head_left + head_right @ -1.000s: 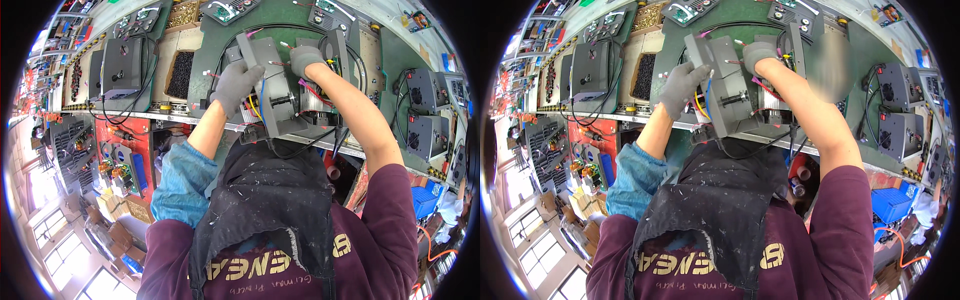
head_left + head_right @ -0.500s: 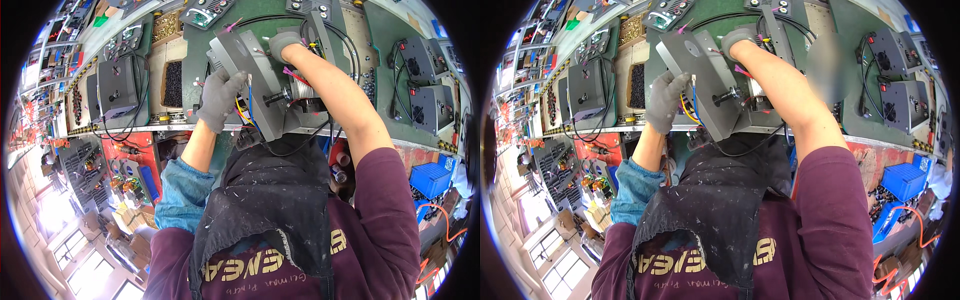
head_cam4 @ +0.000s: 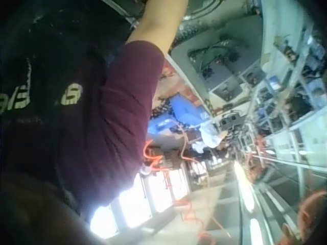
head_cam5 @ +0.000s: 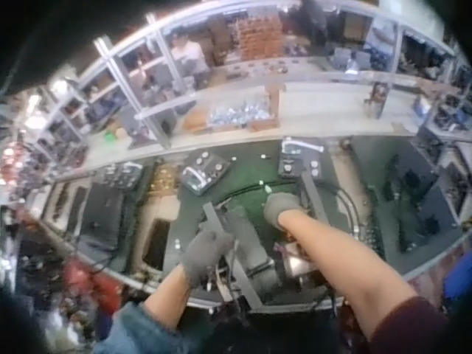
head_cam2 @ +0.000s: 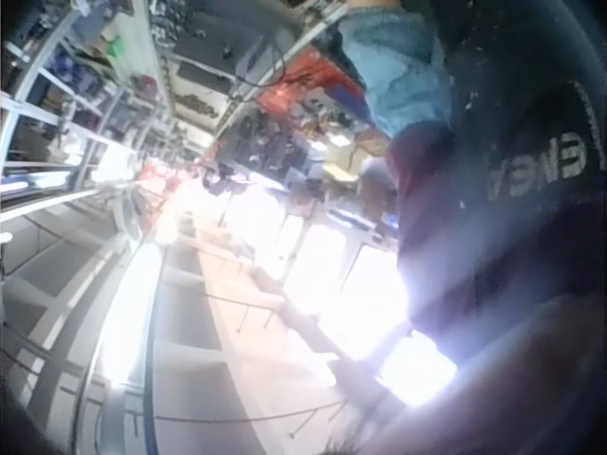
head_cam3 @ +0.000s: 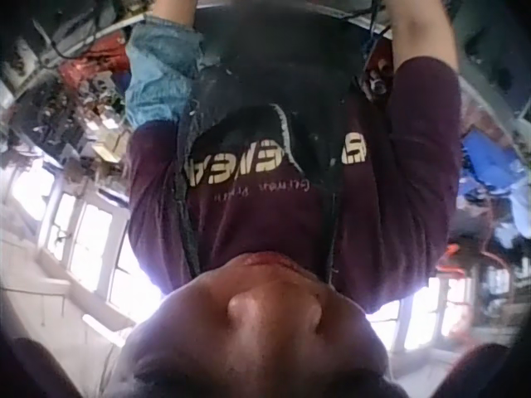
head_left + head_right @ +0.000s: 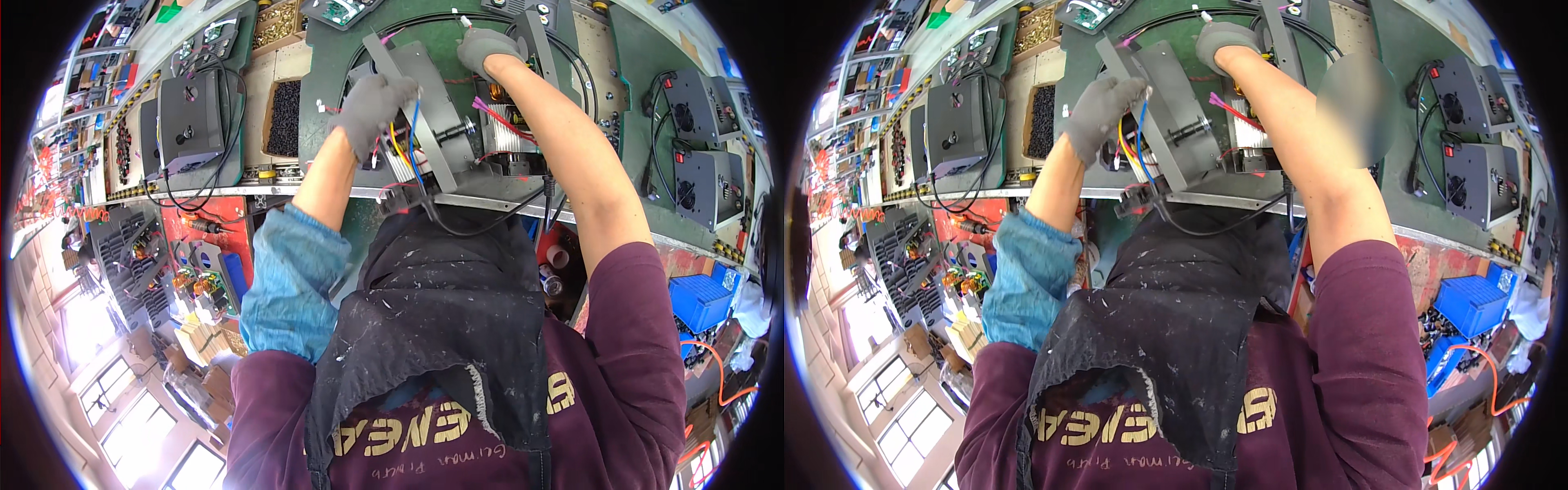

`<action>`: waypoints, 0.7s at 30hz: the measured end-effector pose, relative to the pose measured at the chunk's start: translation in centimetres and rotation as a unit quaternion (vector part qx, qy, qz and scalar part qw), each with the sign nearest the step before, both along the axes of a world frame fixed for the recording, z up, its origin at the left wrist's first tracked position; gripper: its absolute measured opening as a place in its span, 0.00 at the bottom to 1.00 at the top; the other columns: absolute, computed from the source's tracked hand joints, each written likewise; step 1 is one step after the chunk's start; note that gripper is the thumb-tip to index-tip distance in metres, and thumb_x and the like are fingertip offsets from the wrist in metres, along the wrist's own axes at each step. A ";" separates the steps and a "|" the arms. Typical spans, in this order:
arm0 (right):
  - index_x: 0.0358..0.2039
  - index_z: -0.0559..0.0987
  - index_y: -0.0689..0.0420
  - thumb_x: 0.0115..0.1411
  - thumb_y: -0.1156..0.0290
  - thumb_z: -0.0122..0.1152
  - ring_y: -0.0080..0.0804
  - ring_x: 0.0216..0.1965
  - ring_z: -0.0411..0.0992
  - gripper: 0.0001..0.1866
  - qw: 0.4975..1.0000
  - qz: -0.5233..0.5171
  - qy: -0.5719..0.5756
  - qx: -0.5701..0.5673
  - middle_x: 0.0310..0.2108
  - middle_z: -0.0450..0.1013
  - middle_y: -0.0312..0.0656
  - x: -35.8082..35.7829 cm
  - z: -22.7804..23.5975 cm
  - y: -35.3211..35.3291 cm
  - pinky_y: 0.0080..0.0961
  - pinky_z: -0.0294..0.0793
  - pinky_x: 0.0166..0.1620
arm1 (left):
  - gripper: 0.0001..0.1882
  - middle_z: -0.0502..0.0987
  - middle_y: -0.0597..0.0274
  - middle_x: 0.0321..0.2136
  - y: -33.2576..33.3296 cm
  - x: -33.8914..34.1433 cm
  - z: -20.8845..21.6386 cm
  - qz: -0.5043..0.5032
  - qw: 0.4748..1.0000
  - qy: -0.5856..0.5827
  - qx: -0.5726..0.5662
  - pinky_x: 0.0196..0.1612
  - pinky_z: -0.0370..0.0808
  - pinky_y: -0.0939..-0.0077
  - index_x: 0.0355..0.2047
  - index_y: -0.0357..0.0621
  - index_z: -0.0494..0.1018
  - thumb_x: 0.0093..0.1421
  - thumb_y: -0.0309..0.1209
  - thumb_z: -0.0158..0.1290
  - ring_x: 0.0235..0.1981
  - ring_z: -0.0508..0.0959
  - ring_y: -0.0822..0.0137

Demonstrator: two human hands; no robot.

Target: Assembling the internal and external components of MIG welding machines on a factory production line.

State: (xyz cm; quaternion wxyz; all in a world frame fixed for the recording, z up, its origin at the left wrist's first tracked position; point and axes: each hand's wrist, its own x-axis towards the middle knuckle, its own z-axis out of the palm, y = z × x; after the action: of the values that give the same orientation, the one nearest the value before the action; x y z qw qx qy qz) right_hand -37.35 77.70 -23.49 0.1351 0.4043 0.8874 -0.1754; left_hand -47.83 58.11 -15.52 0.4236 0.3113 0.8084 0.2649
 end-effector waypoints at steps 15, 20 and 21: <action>0.43 0.79 0.56 0.55 0.57 0.52 0.44 0.45 0.74 0.20 0.988 -0.006 0.156 -0.023 0.46 0.74 0.46 1.3 5.6 0.3 0.35 0.72 0.49 | 0.15 0.77 0.56 0.27 -0.6 -2.2 0.3 -0.260 0.954 0.149 -0.003 0.37 0.71 0.70 0.38 0.41 0.76 0.59 0.38 0.50 0.29 0.75 0.61; 0.44 0.75 0.59 0.57 0.72 0.53 0.35 0.44 0.71 0.14 0.909 0.015 0.408 0.083 0.40 0.74 0.45 7.7 10.3 -4.0 0.32 0.71 0.46 | 0.16 0.77 0.56 0.30 -1.0 -2.6 -1.1 -0.091 0.995 0.014 -0.028 0.37 0.70 0.73 0.43 0.39 0.74 0.62 0.35 0.44 0.30 0.74 0.65; 0.44 0.77 0.57 0.58 0.68 0.53 0.40 0.47 0.71 0.15 0.894 -0.030 0.448 0.013 0.43 0.74 0.46 9.0 11.0 -4.8 0.36 0.71 0.49 | 0.17 0.77 0.57 0.30 -1.1 -3.2 -1.4 -0.209 0.970 0.123 -0.009 0.38 0.70 0.73 0.44 0.40 0.74 0.62 0.36 0.44 0.31 0.74 0.66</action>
State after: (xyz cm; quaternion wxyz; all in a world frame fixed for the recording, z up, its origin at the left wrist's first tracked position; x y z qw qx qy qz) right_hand -28.37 72.90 -12.52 -0.2869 0.3116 0.8435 -0.3303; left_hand -51.03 56.98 -16.89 0.3702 0.4998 0.7734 0.1224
